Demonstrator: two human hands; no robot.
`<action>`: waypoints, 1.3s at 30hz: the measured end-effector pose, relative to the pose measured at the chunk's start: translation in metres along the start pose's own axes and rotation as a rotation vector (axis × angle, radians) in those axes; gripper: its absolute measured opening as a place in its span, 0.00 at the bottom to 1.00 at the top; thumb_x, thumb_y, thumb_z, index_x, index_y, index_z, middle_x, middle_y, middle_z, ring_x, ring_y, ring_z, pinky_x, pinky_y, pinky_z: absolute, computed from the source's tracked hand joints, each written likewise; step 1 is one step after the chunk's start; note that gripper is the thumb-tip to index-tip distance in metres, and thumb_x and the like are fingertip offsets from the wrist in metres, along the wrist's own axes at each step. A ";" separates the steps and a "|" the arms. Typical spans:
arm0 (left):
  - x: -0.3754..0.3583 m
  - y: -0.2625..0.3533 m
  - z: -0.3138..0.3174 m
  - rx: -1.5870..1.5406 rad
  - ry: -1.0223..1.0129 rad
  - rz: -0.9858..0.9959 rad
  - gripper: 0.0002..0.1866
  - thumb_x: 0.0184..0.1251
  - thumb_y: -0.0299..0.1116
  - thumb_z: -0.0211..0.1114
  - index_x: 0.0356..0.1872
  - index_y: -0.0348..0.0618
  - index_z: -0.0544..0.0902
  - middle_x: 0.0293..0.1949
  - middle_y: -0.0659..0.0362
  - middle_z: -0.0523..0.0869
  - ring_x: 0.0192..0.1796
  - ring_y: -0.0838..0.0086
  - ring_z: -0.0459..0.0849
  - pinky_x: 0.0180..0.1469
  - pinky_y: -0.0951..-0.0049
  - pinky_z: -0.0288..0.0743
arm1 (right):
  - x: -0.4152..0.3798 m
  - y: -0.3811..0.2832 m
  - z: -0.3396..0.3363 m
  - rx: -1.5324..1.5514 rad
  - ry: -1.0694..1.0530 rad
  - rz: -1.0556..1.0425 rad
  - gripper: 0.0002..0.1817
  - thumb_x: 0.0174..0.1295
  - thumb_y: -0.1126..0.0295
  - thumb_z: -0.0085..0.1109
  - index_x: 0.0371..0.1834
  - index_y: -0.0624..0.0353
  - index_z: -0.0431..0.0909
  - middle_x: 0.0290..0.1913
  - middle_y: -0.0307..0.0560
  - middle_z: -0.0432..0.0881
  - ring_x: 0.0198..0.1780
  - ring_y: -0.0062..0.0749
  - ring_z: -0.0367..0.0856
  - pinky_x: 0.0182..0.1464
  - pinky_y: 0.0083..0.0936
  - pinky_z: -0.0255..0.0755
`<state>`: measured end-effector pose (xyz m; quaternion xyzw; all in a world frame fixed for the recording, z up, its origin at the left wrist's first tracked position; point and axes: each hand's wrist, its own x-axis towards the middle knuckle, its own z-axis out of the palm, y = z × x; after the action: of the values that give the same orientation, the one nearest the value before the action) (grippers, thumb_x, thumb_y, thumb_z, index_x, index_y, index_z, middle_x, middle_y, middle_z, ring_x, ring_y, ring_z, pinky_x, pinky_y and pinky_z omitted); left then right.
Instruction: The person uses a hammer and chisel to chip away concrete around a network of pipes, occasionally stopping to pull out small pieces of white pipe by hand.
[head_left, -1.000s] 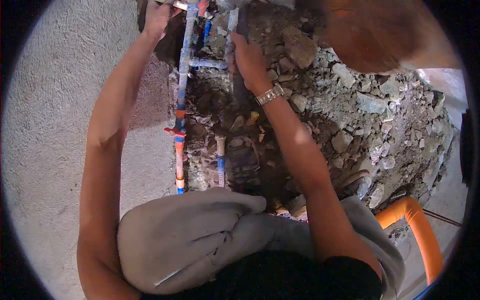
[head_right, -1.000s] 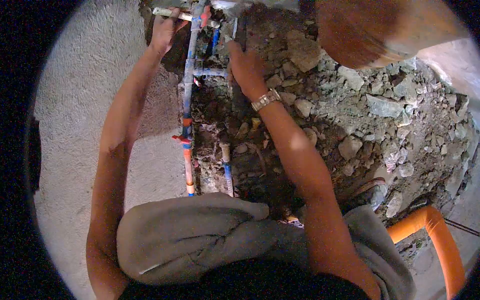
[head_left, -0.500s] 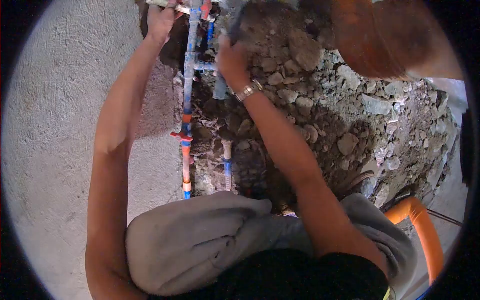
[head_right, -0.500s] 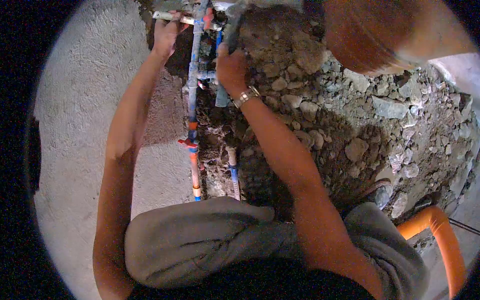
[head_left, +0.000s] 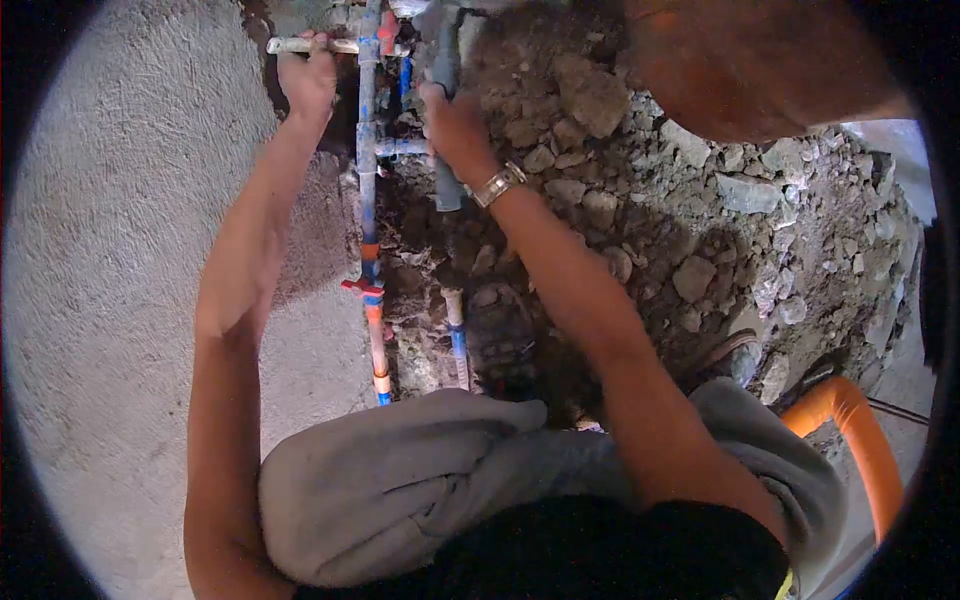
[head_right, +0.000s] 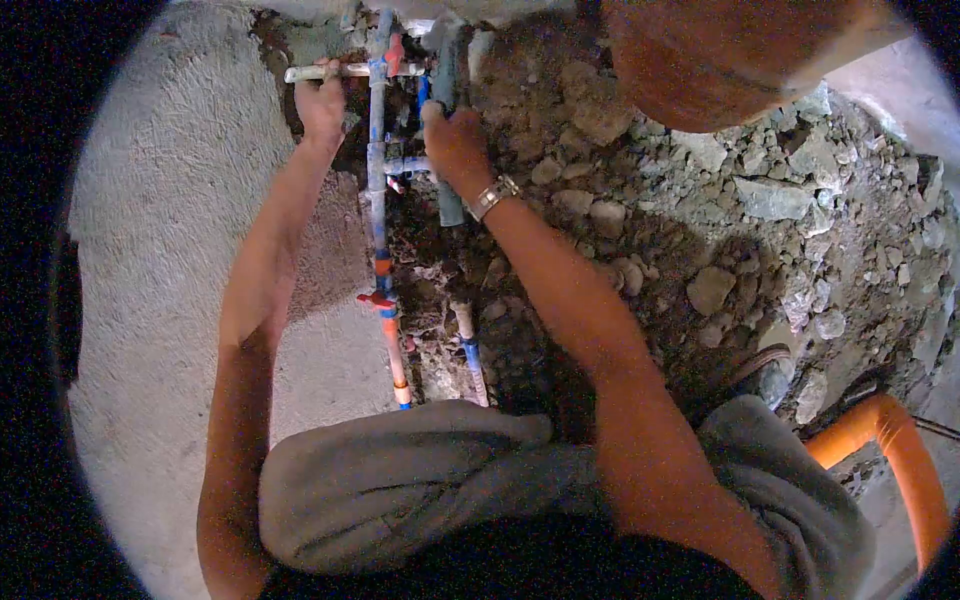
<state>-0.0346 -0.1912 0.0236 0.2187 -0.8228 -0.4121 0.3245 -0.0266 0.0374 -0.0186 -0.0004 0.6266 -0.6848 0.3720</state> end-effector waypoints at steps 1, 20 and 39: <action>-0.004 0.006 0.002 0.003 -0.003 -0.004 0.10 0.69 0.28 0.65 0.45 0.35 0.76 0.39 0.57 0.82 0.40 0.76 0.78 0.46 0.73 0.75 | -0.003 0.000 0.006 -0.137 0.146 -0.137 0.23 0.63 0.55 0.52 0.29 0.70 0.77 0.30 0.71 0.79 0.38 0.63 0.82 0.38 0.53 0.73; -0.009 0.001 0.004 0.081 0.107 -0.042 0.13 0.65 0.29 0.66 0.45 0.31 0.77 0.37 0.54 0.83 0.37 0.74 0.79 0.40 0.69 0.75 | -0.014 -0.015 0.007 -0.098 0.205 -0.174 0.28 0.66 0.50 0.55 0.28 0.72 0.75 0.28 0.69 0.81 0.34 0.64 0.83 0.40 0.52 0.76; -0.005 0.002 0.001 0.156 0.084 0.101 0.14 0.65 0.30 0.67 0.45 0.32 0.77 0.38 0.54 0.83 0.39 0.71 0.79 0.46 0.69 0.75 | 0.033 0.033 0.012 -0.177 0.219 -0.358 0.29 0.62 0.49 0.56 0.21 0.70 0.74 0.18 0.58 0.77 0.23 0.48 0.80 0.31 0.43 0.72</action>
<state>-0.0322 -0.1857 0.0231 0.2188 -0.8479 -0.3205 0.3613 -0.0282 0.0124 -0.0600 -0.0695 0.7108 -0.6783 0.1728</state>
